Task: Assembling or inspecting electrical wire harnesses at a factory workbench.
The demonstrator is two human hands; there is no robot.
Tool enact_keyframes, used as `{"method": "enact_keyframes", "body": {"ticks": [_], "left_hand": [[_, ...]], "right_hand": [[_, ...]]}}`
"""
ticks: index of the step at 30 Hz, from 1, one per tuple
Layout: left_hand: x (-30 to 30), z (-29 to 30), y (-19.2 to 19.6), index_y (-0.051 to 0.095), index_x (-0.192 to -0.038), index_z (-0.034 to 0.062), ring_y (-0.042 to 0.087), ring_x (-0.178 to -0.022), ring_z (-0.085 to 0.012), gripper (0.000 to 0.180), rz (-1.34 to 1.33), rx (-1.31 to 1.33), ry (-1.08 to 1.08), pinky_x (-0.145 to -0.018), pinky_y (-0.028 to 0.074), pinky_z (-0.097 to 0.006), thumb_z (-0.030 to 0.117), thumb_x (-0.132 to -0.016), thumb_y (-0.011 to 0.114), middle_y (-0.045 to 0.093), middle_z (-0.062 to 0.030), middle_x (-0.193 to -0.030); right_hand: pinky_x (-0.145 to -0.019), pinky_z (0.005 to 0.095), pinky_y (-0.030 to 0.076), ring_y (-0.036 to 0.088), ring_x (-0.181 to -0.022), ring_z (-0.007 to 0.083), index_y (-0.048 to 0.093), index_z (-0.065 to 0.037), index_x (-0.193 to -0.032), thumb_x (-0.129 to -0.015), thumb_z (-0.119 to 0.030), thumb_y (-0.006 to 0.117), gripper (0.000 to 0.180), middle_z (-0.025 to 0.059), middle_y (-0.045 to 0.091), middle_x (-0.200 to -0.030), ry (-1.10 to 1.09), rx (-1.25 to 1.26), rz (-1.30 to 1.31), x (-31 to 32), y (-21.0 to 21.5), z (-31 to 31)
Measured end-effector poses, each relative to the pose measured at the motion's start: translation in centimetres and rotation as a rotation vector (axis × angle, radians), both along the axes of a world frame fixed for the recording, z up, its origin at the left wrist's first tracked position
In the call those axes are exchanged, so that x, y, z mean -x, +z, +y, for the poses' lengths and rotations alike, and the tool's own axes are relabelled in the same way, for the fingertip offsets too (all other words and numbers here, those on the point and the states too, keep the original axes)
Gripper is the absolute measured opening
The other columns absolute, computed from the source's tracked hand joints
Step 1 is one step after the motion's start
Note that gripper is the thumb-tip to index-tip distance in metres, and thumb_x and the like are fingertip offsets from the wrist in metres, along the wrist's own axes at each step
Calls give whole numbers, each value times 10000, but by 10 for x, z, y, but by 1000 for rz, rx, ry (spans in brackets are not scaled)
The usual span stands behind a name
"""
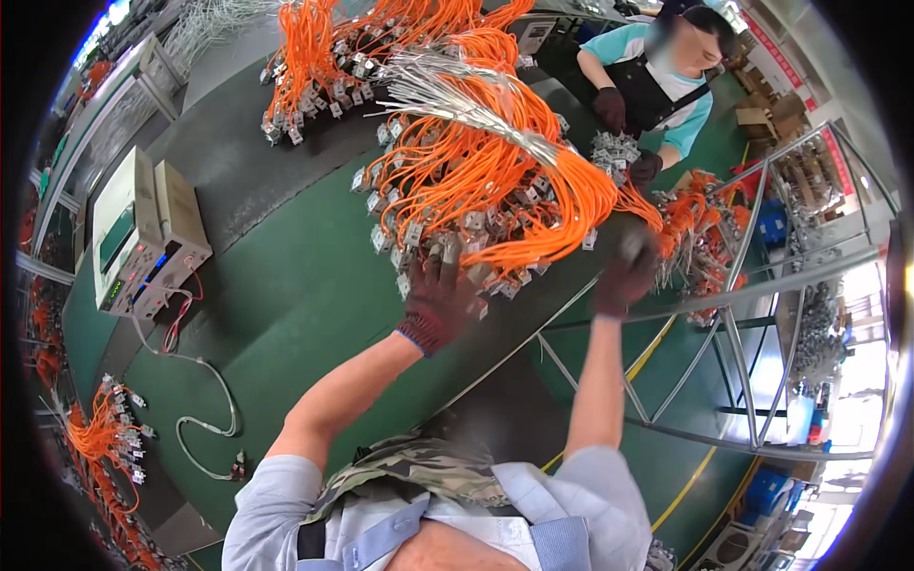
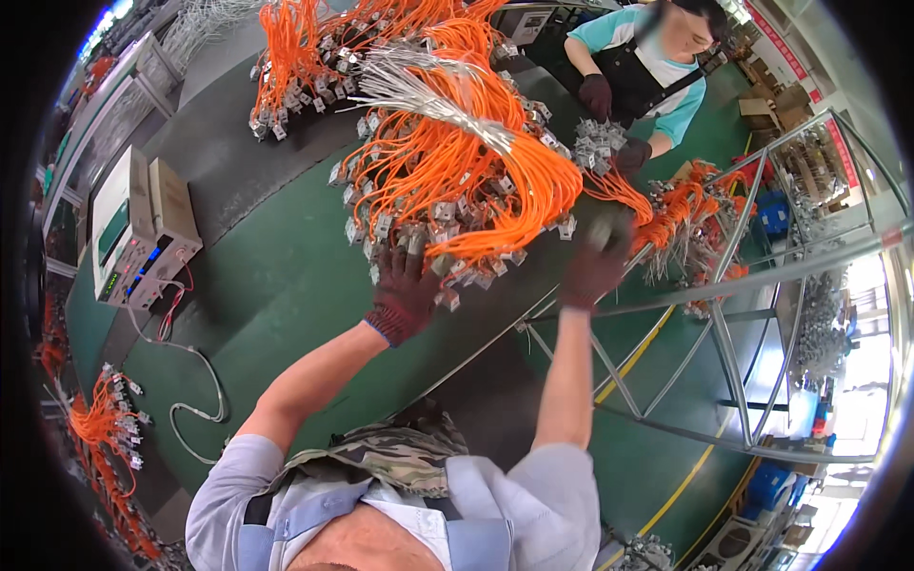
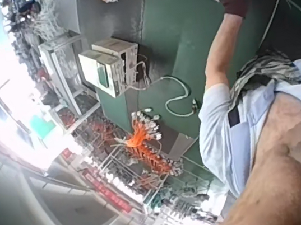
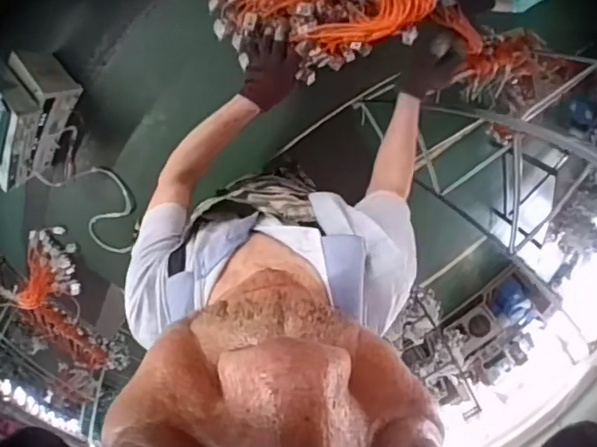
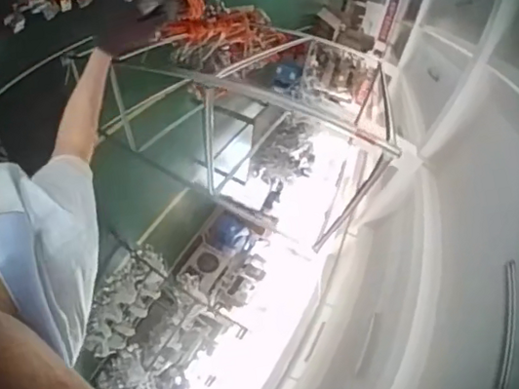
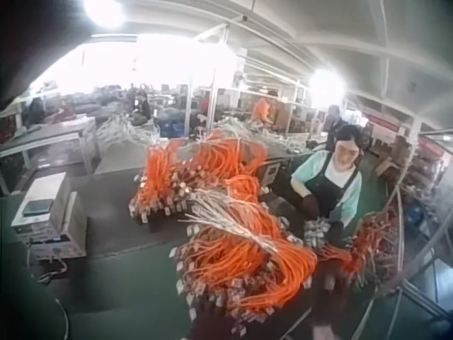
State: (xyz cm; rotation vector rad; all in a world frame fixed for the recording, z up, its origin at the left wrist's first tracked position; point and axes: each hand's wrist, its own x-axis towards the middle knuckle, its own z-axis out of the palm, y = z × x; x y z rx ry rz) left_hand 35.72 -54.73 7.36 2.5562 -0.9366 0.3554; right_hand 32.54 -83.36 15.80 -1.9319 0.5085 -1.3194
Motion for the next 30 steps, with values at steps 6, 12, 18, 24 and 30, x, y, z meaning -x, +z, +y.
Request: {"method": "enact_keyframes", "body": {"ticks": [6, 12, 18, 24, 30], "left_hand": [[0, 3, -10, 614, -1384, 218, 500, -1318, -560, 499, -165, 168, 22, -1099, 352, -748, 321, -903, 705, 457, -312, -1521], [-52, 1, -14, 631, -1337, 136, 475, -1342, -542, 534, -160, 92, 3, -1076, 367, -741, 350, -859, 740, 439, -310, -1519], [-167, -8, -3, 468, -1520, 114, 421, -1416, -538, 766, -79, -78, 99, -1124, 341, -703, 271, -830, 762, 332, -318, -1613], [-228, 45, 9, 527, -1539, 196, 331, -1512, -458, 778, 96, -456, 128, -1197, 274, -662, 349, -815, 766, 429, -191, -1605], [-207, 49, 42, 546, -1508, 298, 594, -1239, -420, 754, 170, -397, 69, -1054, 489, -537, 480, -818, 791, 588, -169, -1384]], "right_hand": [[-990, 433, 569, 696, -1147, 301, 567, -53, -1439, -1059, -327, 579, 468, 123, 699, -1304, 242, -493, 342, -18, -226, 37], [-1022, 452, 576, 686, -1120, 295, 561, -97, -1474, -1090, -257, 539, 417, 88, 659, -1344, 671, -1436, -513, -97, -286, -24], [-1139, 429, 447, 510, -1413, 387, 361, 5, -1589, -1028, -355, 623, 717, 228, 455, -1605, 48, -53, 322, -235, -226, -10], [-1064, 504, 459, 638, -1239, 422, 494, -39, -1529, -1071, -458, 497, 621, 256, 679, -1327, 222, -449, 396, -277, -181, 65], [-1198, 435, 405, 589, -1343, 285, 507, -15, -1529, -1096, -203, 437, 477, 148, 609, -1481, 829, -220, 256, -193, -259, -12]]}}
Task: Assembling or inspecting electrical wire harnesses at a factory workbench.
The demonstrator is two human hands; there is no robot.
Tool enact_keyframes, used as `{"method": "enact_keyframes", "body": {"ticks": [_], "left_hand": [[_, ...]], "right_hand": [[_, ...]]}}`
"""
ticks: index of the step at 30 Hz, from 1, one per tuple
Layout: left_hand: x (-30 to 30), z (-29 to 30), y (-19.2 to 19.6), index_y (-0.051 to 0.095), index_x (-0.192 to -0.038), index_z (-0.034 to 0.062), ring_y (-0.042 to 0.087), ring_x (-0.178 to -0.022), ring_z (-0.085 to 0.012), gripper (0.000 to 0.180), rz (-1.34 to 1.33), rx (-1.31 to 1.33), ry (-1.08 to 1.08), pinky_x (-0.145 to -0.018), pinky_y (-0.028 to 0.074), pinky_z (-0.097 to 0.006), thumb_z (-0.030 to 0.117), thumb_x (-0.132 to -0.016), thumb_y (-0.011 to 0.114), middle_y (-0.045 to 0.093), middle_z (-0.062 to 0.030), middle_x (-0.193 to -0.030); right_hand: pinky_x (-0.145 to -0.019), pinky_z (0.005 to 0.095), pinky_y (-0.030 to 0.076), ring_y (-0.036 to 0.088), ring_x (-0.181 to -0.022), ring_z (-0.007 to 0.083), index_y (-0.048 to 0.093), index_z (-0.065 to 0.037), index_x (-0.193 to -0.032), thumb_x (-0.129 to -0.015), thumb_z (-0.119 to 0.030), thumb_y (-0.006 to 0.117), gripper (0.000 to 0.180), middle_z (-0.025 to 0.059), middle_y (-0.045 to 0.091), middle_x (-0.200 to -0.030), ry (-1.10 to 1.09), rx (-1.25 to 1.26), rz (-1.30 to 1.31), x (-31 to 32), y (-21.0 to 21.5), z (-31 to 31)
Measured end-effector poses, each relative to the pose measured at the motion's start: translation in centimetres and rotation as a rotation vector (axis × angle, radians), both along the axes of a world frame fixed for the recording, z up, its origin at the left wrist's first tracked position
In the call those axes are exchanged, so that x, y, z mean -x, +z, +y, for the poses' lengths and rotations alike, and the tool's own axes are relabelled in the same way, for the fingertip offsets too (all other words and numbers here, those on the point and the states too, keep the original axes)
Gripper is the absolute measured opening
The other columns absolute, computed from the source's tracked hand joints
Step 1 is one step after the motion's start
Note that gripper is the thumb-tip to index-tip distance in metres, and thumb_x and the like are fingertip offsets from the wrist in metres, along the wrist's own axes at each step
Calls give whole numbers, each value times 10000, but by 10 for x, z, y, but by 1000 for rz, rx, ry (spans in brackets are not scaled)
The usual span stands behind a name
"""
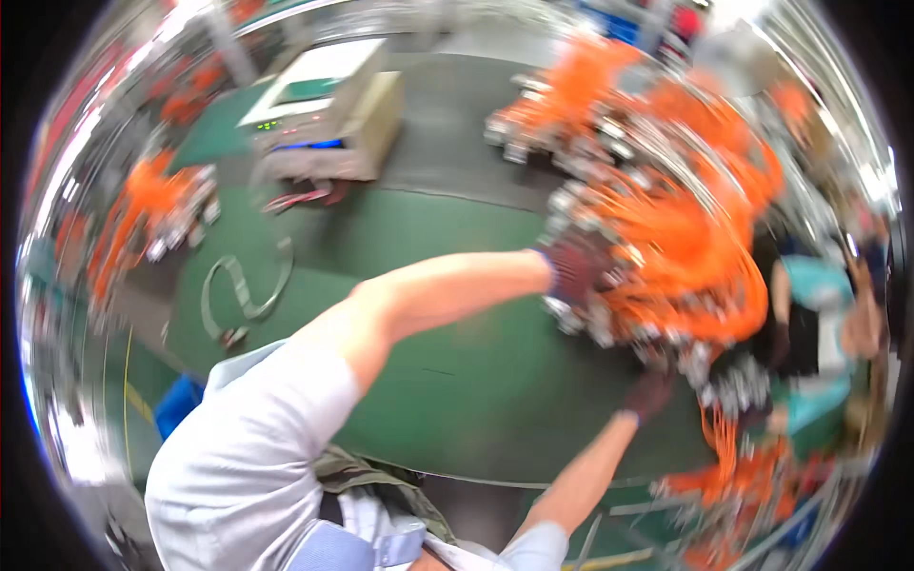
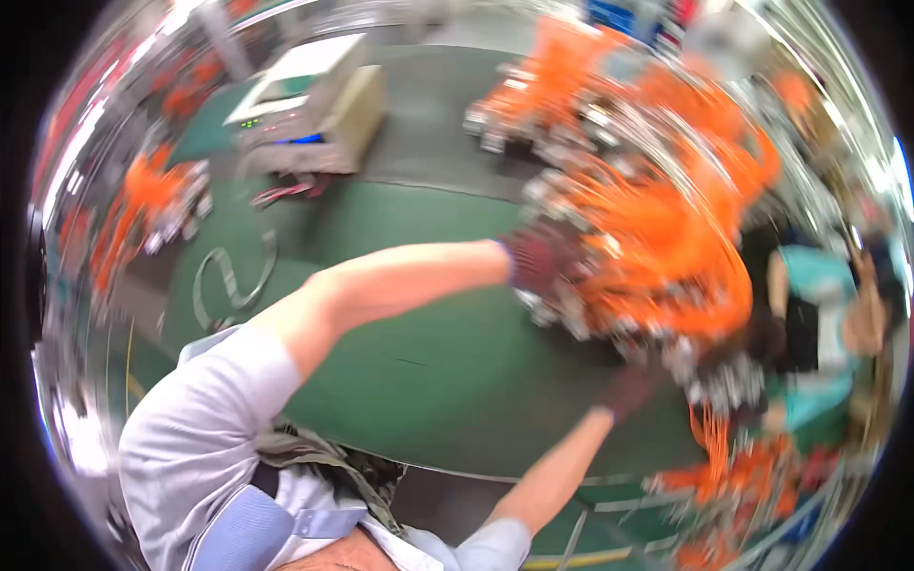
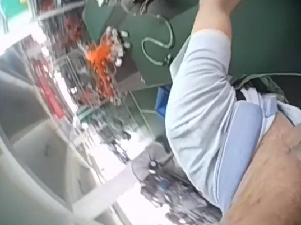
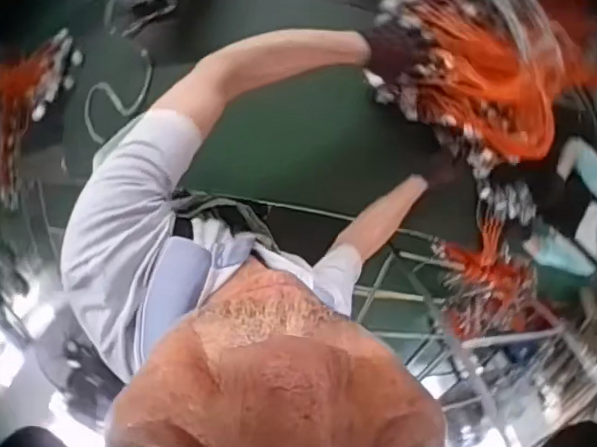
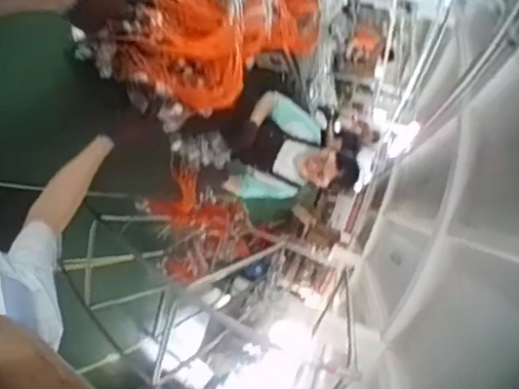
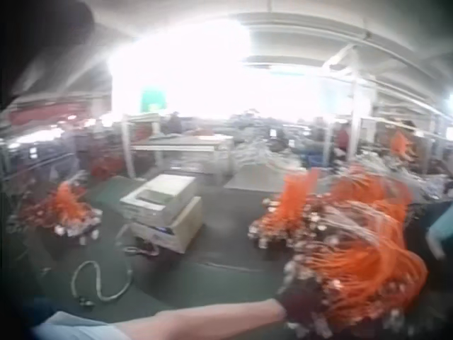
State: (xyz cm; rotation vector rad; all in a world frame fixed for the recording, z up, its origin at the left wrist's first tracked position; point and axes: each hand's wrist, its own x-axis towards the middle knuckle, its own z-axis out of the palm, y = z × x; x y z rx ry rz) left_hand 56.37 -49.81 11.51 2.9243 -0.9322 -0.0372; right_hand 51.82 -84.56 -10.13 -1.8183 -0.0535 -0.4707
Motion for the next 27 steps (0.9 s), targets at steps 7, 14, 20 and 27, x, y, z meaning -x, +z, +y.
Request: {"method": "enact_keyframes", "body": {"ticks": [7, 14, 20, 27], "left_hand": [[67, 32, 20, 768, -837, 75, 676, -1047, -308, 224, -240, 596, -35, -886, 550, -466, 296, -852, 734, 718, -136, -1011], [218, 264, 24, 610, -1352, 80, 613, -1208, -396, 605, -407, 640, 348, -1061, 495, -489, 257, -806, 802, 622, -196, -1358], [412, 491, 12, 474, -1467, -11, 566, -1239, -435, 814, -658, 623, 1064, -1052, 469, -509, 284, -804, 844, 556, -255, -1371], [635, 805, -139, 249, -1582, -131, 470, -1408, -465, 986, -876, 100, 1735, -1173, 412, -479, 426, -925, 731, 362, -338, -1592]], "right_hand": [[-1036, 388, 520, 669, -1178, 259, 672, -28, -1391, -1013, -185, 631, 411, 162, 695, -1356, -392, 397, 305, 134, 36, 22], [-910, 375, 547, 685, -993, 225, 716, -8, -1237, -967, -116, 659, 297, 121, 749, -1131, -334, 653, 281, 187, 88, 147], [-1005, 391, 510, 670, -1126, 255, 665, -18, -1354, -1006, -201, 641, 394, 127, 720, -1230, 164, 507, 305, 256, 178, 402], [-1042, 350, 486, 613, -1180, 188, 583, 5, -1461, -1035, -238, 619, 491, 95, 665, -1315, 989, 98, 303, 267, 288, 803]]}}
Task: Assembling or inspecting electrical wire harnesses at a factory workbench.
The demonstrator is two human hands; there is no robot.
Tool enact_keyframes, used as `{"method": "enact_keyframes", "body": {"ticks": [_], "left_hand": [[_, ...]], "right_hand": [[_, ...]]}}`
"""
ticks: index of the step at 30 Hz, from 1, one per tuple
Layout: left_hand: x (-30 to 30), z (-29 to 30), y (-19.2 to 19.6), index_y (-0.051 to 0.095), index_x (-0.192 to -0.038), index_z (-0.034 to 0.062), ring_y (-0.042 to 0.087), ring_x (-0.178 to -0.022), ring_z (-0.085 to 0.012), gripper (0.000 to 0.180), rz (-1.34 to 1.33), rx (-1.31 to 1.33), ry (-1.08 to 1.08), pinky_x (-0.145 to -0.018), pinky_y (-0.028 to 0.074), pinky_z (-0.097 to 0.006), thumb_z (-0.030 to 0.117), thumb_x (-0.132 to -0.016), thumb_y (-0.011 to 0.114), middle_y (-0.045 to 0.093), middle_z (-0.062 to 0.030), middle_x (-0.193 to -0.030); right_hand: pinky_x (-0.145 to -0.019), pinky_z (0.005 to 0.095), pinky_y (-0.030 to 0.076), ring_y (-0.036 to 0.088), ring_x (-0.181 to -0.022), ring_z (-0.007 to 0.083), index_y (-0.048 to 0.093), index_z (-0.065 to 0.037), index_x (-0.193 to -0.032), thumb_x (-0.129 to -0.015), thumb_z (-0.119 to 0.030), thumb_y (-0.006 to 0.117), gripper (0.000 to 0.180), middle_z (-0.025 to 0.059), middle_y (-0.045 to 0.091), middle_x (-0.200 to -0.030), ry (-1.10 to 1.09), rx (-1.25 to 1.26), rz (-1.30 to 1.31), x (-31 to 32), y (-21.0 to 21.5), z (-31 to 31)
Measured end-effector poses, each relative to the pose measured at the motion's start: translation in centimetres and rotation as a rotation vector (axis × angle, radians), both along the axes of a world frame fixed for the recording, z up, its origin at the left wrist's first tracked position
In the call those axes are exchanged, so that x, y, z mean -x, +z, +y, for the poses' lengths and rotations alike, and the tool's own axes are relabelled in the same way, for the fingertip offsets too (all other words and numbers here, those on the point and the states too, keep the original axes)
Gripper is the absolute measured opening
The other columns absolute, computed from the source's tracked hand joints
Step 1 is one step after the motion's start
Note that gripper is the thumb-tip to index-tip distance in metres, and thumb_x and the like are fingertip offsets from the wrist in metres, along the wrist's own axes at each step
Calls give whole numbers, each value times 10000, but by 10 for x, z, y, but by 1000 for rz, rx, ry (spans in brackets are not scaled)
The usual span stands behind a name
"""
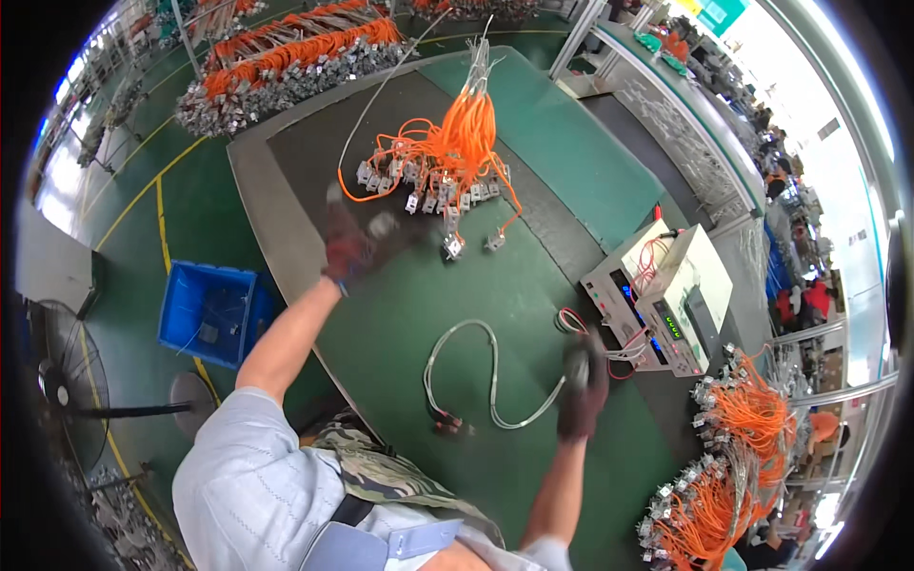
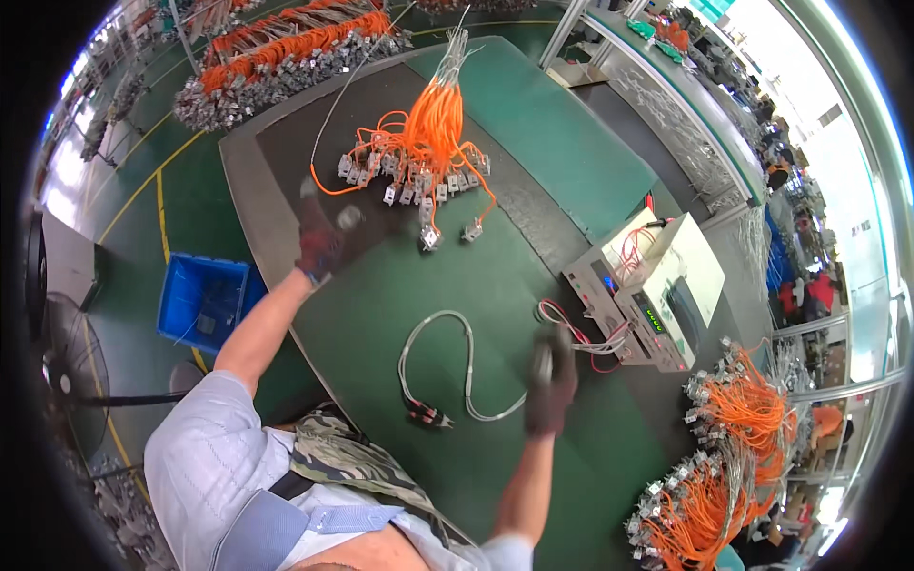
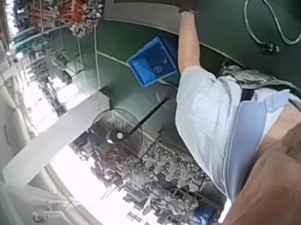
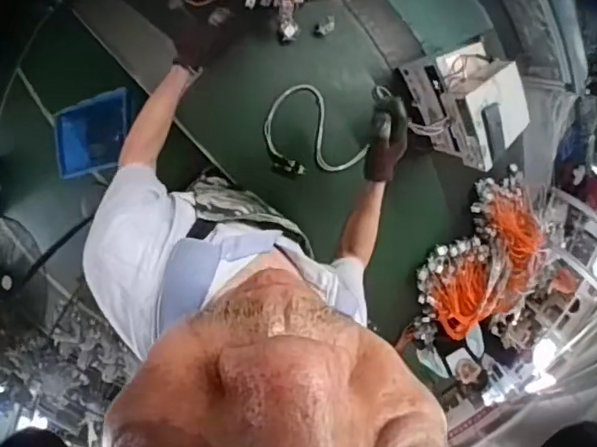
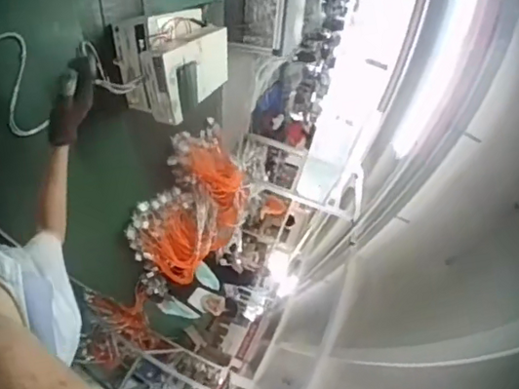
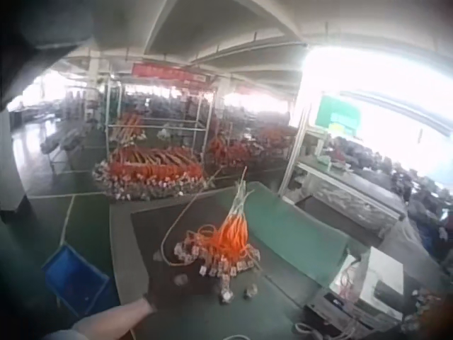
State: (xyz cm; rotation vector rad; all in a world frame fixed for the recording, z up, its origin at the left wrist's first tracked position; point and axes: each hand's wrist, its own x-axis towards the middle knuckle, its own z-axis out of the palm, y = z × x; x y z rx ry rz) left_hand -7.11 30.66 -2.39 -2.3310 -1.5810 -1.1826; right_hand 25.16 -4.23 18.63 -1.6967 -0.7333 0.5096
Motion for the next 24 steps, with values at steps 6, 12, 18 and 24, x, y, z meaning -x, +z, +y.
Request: {"method": "enact_keyframes", "body": {"ticks": [6, 12, 18, 24], "left_hand": [[-116, 104, 139, 281, -1602, 24, 643, -1190, -287, 817, -416, 140, -454, -959, 567, -412, 436, -1010, 665, 525, -199, -1478], [-183, 123, 187, 517, -1437, 56, 712, -1082, -344, 653, -706, 582, -676, -892, 539, -451, 538, -1008, 619, 722, -223, -1210], [-174, 117, 196, 690, -1165, 11, 704, -996, -245, 574, -687, 1089, -955, -844, 546, -413, 497, -866, 760, 745, -133, -1037], [-151, 41, 259, 696, -1130, 17, 659, -900, -149, 375, -589, 1195, -988, -815, 547, -334, 279, -872, 768, 708, -52, -982]], "right_hand": [[-961, 327, 513, 653, -1095, 195, 586, -64, -1468, -1070, -493, 562, 586, 86, 692, -1260, 336, -323, 104, -57, 6, 298], [-894, 443, 520, 672, -1060, 406, 669, -59, -1245, -1070, -635, 416, 653, 213, 716, -1169, 378, -31, -204, -5, -55, 416], [-1019, 536, 458, 582, -1216, 476, 644, -68, -1289, -1009, -568, 534, 584, 266, 648, -1274, 387, -169, -622, 35, -18, 349], [-1150, 627, 324, 442, -1374, 509, 623, -105, -1328, -869, -520, 735, 628, 277, 519, -1450, 502, -78, -884, 39, 13, 274]]}}
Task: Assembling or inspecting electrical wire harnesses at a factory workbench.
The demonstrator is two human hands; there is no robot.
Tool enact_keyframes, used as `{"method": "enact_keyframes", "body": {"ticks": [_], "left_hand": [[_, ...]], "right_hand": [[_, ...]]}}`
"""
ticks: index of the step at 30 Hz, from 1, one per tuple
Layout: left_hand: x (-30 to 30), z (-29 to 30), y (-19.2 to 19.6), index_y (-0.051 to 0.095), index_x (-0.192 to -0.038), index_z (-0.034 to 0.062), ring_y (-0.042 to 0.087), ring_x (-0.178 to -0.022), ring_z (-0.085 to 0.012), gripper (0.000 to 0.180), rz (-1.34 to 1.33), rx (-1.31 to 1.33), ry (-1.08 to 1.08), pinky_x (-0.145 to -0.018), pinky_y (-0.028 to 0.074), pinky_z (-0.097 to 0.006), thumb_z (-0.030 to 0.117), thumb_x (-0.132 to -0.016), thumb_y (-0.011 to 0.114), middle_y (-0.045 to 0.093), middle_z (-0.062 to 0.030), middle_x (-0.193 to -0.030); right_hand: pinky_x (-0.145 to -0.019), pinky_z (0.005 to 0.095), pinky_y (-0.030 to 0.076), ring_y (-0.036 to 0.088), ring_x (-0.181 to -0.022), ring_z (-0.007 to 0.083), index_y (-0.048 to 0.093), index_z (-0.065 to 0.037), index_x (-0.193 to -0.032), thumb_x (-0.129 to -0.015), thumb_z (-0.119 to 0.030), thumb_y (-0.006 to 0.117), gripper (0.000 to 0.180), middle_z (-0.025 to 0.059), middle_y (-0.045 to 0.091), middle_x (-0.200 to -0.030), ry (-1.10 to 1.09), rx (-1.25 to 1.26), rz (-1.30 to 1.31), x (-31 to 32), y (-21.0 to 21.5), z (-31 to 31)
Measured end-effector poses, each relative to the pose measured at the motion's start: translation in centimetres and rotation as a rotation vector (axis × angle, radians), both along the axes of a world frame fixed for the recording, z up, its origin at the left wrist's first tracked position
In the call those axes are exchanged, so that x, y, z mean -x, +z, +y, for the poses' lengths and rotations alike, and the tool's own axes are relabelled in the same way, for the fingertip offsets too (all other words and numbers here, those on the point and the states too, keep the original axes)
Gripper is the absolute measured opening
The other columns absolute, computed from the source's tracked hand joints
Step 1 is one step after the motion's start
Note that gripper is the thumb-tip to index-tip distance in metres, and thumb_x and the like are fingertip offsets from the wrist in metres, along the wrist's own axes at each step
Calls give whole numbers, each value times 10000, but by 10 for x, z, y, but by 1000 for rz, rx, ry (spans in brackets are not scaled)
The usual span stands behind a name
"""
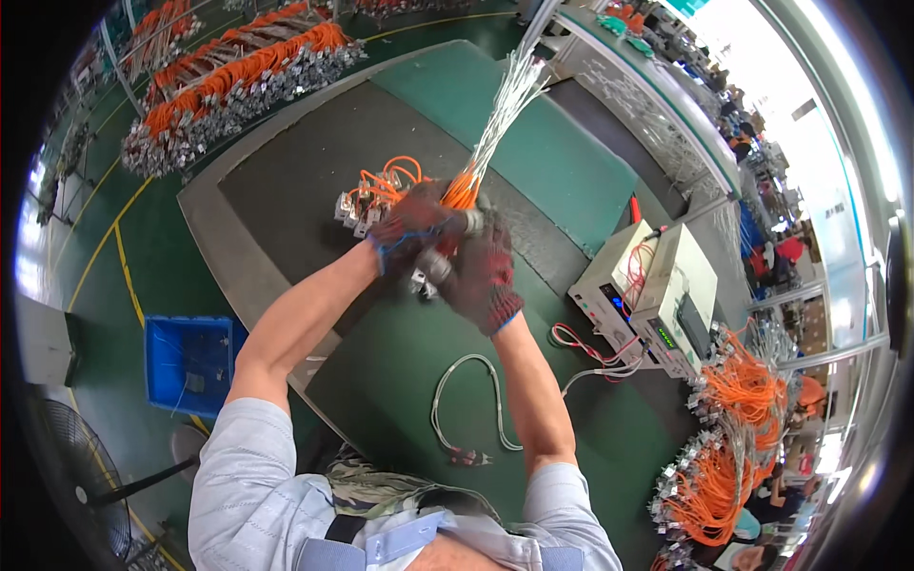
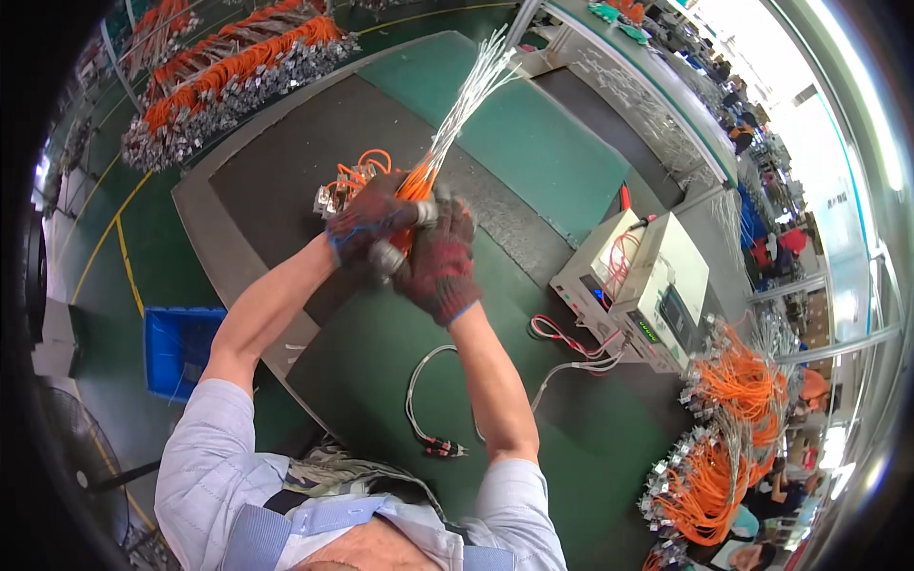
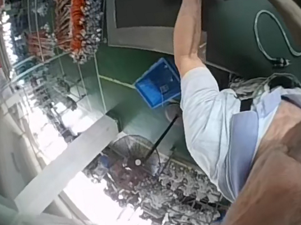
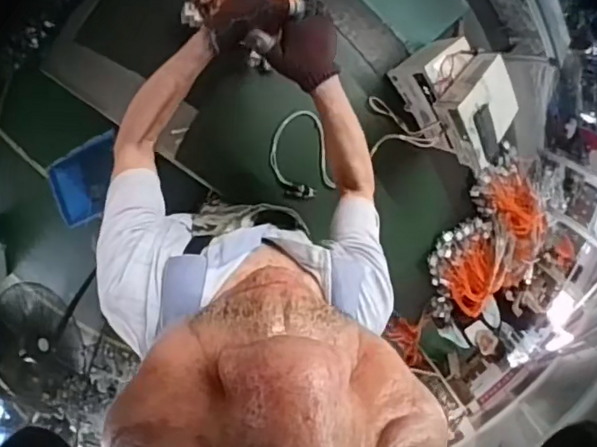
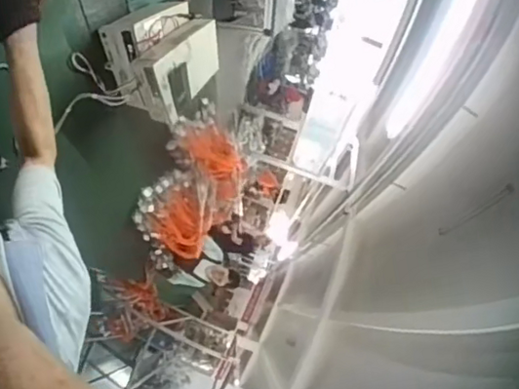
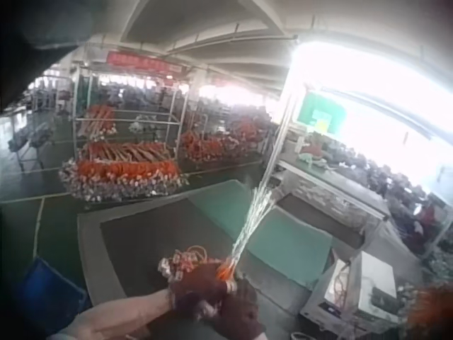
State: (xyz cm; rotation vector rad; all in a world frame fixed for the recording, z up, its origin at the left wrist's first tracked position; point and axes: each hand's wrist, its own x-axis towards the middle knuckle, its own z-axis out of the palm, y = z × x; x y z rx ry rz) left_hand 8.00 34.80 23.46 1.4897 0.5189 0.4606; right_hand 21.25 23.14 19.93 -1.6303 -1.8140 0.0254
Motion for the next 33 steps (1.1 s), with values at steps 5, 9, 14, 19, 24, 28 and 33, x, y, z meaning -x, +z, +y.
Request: {"method": "enact_keyframes", "body": {"ticks": [5, 9, 14, 19, 24, 28, 33], "left_hand": [[31, -83, 74, 694, -1175, -7, 661, -871, -141, 426, 39, -99, -65, -799, 547, -324, 277, -862, 746, 709, -58, -957], [33, -179, 85, 676, -1219, -5, 685, -897, -148, 407, 30, 184, -169, -834, 568, -320, 143, -862, 800, 716, -80, -1022], [35, -296, 51, 682, -1236, 2, 711, -958, -213, 419, -22, -180, -243, -875, 571, -376, 194, -880, 793, 741, -119, -1081], [35, -391, 34, 721, -1194, 22, 732, -980, -244, 404, 15, -20, -360, -880, 571, -408, 280, -895, 802, 760, -132, -1093], [20, -452, 17, 713, -1215, 6, 710, -1006, -205, 383, 121, 58, -669, -915, 571, -400, 267, -945, 788, 752, -136, -1125], [-9, -434, 60, 767, -1017, 24, 707, -772, -188, 376, 428, -1046, -1071, -750, 562, -407, 393, -950, 750, 722, -232, -880], [-77, -384, 64, 730, -1185, 68, 641, -735, -124, 469, -25, -506, -531, -646, 517, -311, 487, -982, 666, 740, -89, -908]], "right_hand": [[-1095, 514, 463, 644, -1232, 336, 571, -4, -1416, -895, -450, 740, 706, 190, 651, -1345, 68, 214, 1021, -16, 60, -103], [-1093, 475, 495, 682, -1171, 285, 564, 26, -1419, -1022, -226, 630, 476, 130, 689, -1290, 176, -124, 1510, -31, 64, -169], [-975, 381, 567, 708, -1088, 226, 600, 5, -1358, -1009, -87, 621, 361, 112, 705, -1241, 317, -53, 1688, 3, 68, -255], [-870, 363, 596, 722, -919, 205, 680, 2, -1211, -978, -143, 690, 275, 75, 721, -1101, -178, -19, 1132, 8, 53, -355], [-763, 379, 609, 714, -847, 218, 660, 15, -1135, -994, -234, 681, 287, 113, 718, -956, -315, -113, 1415, 14, 42, -447], [-702, 363, 609, 702, -704, 192, 624, 18, -1176, -999, -314, 669, 379, 100, 701, -826, -280, -214, 1725, 28, 36, -495], [-663, 343, 590, 704, -704, 194, 626, 32, -1197, -992, -329, 676, 418, 84, 697, -824, -229, -92, 1611, 46, 40, -512]]}}
